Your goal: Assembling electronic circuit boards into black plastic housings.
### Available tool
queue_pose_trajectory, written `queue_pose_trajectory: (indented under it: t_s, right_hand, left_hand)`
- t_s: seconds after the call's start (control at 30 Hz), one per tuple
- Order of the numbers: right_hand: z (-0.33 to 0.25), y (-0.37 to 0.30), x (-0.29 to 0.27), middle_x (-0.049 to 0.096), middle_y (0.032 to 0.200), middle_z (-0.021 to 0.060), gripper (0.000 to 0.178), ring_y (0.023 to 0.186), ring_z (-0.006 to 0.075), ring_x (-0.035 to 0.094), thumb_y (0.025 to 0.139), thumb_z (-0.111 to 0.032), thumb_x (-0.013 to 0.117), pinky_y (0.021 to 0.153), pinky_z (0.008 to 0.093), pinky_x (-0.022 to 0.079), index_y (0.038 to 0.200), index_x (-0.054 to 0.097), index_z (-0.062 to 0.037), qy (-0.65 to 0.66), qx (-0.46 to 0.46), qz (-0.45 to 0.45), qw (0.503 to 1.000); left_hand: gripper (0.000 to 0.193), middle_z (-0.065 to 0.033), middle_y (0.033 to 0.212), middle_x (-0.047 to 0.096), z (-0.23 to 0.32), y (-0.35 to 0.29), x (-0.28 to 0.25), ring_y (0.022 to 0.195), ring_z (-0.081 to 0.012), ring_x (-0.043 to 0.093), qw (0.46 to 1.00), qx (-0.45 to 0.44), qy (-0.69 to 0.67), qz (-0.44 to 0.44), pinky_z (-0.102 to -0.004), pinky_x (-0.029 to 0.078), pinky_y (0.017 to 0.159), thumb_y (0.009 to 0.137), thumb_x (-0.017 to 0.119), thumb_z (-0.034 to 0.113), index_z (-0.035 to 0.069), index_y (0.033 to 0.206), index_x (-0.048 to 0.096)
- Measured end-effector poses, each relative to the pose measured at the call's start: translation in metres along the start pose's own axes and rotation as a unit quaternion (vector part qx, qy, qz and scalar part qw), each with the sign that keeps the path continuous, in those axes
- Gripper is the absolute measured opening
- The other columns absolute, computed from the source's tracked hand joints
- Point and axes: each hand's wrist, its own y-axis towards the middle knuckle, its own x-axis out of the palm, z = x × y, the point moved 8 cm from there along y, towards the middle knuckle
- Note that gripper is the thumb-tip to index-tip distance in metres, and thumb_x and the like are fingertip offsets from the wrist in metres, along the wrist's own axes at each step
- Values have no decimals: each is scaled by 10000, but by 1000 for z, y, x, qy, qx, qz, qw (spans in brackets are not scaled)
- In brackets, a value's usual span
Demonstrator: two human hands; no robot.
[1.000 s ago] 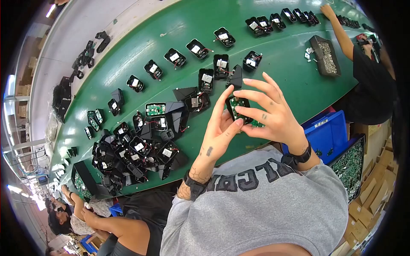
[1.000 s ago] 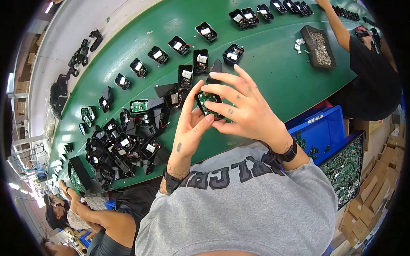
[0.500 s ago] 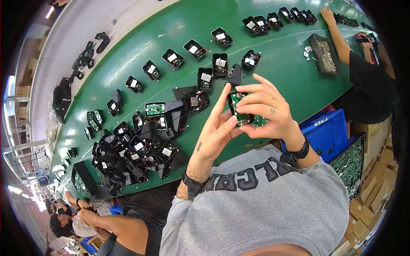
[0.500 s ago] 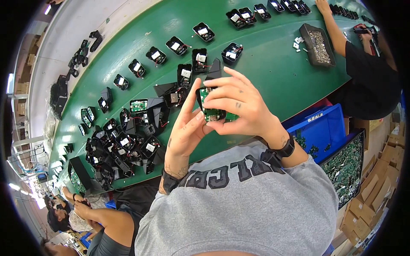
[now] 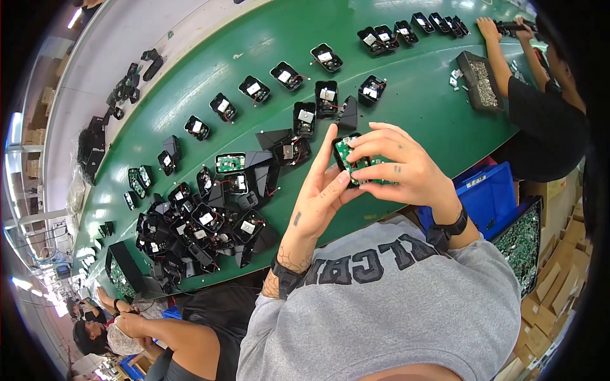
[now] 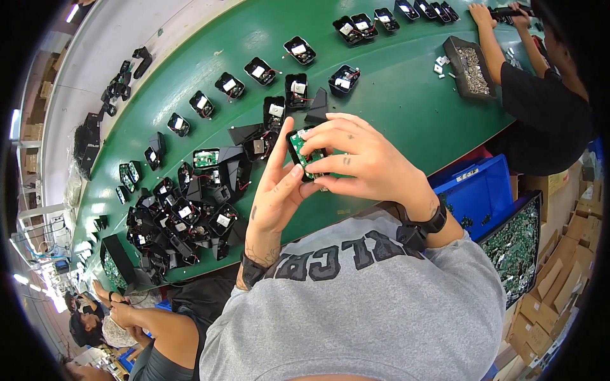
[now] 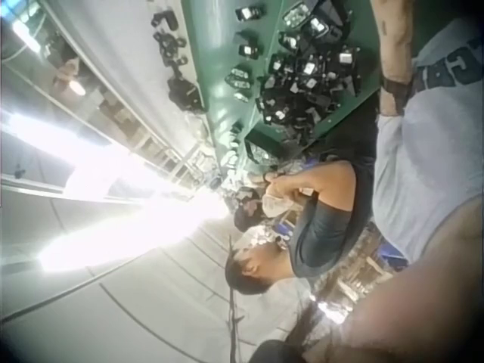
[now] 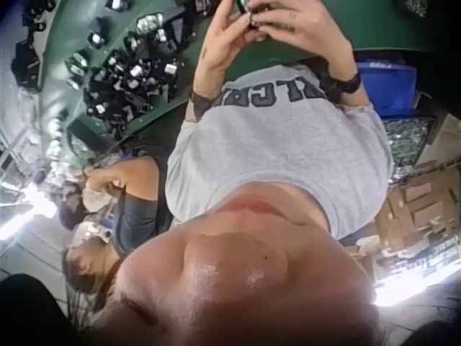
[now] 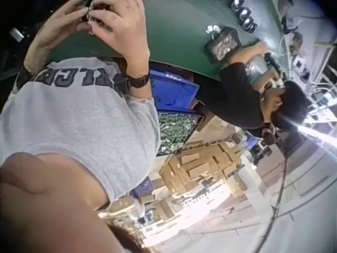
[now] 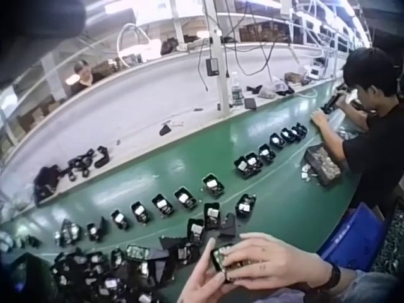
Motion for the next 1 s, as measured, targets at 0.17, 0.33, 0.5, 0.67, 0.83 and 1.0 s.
queue_pose_trajectory:
  t_s: [0.17,0.33,0.5,0.67,0.83,1.0]
  right_hand:
    - [3,0,6,635,1116,61,254,1211,327,531,666,-66,786,1015,519,405,896,693,-120,29,31,-26,999]
    - [21,-11,-12,624,1168,97,457,1279,281,470,724,-7,716,1044,438,391,1170,631,-55,175,162,133,962]
    - [69,-39,53,626,1151,81,439,1032,133,604,862,-8,617,890,285,491,1293,536,20,446,357,98,815]
    - [70,-43,54,634,1133,77,414,1016,132,608,879,-1,608,889,280,495,1286,541,25,424,340,132,829]
    - [69,-41,57,626,1153,86,411,996,133,607,873,3,614,877,277,493,1278,545,34,431,330,136,829]
    - [66,-32,65,627,1148,75,384,976,114,598,870,14,634,850,251,486,1246,560,41,420,307,113,846]
  left_hand:
    - [798,-195,1353,466,3,-2,5,1246,-304,517,998,15,54,15,-420,502,970,934,564,58,171,1546,66]
    - [785,-154,1325,507,2,0,9,1209,-275,548,998,8,59,5,-394,516,953,915,576,16,163,1540,125]
    - [740,-121,1295,513,-6,5,-2,1180,-206,541,988,33,143,37,-362,514,953,924,504,-54,177,1535,156]
    - [656,-104,1324,453,-6,6,-3,1063,-188,601,969,36,239,50,-318,552,876,938,410,-89,170,1505,205]
    - [567,-139,1050,581,2,-1,9,720,-178,684,964,-4,265,36,-298,574,635,968,412,-22,180,1458,213]
    - [527,-123,982,623,13,-10,-1,651,-178,653,910,-22,399,114,-295,508,577,943,463,-22,159,1406,288]
